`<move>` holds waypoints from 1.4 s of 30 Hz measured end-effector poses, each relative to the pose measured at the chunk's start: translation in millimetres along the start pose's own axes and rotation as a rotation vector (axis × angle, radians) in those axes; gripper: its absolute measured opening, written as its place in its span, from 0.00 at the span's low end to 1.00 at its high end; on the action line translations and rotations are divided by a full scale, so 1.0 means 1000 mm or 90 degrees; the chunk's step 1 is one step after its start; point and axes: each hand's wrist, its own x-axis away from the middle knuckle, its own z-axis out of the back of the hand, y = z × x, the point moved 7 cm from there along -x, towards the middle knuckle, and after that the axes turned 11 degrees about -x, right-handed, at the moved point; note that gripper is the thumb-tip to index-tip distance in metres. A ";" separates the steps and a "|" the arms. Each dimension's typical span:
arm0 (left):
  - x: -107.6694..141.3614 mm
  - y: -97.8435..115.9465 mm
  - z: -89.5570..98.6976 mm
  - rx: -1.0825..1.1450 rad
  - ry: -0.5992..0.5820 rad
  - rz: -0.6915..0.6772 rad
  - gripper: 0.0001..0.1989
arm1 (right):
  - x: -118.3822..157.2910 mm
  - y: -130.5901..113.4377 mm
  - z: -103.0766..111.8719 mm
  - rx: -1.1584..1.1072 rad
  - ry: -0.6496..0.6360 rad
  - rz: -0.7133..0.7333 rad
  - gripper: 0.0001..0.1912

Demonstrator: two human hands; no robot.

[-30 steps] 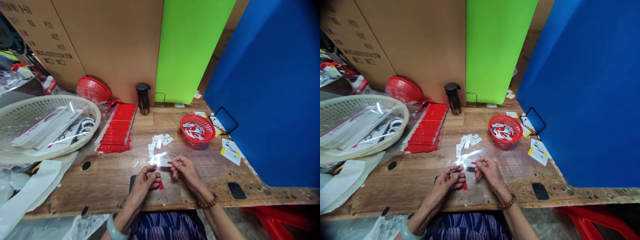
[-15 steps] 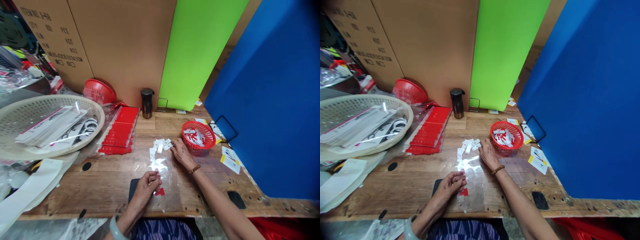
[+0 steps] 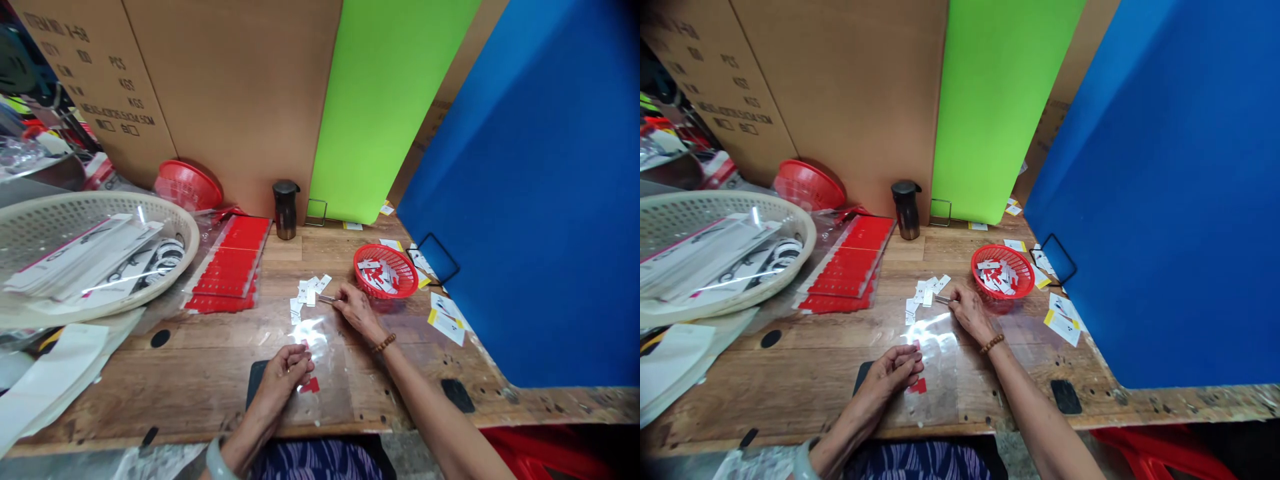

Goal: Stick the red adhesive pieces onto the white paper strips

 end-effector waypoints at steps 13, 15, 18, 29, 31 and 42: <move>0.009 0.020 -0.015 0.101 -0.042 0.039 0.12 | 0.100 -0.069 -0.016 -0.140 -0.035 0.160 0.08; 0.010 0.018 -0.011 0.079 -0.029 0.046 0.12 | 0.102 -0.061 -0.015 -0.200 -0.047 0.103 0.10; 0.012 0.017 -0.008 0.036 -0.039 0.035 0.15 | 0.104 -0.050 -0.014 -0.253 -0.083 0.031 0.15; 0.017 0.012 -0.013 -0.017 -0.075 0.042 0.18 | 0.112 -0.048 -0.018 -0.265 -0.124 0.043 0.06; 0.017 0.010 -0.014 -0.013 -0.077 0.052 0.19 | 0.113 -0.048 -0.019 -0.263 -0.120 0.047 0.06; 0.013 0.014 0.004 -0.005 0.026 0.032 0.16 | 0.119 -0.028 -0.030 -0.265 -0.091 -0.034 0.24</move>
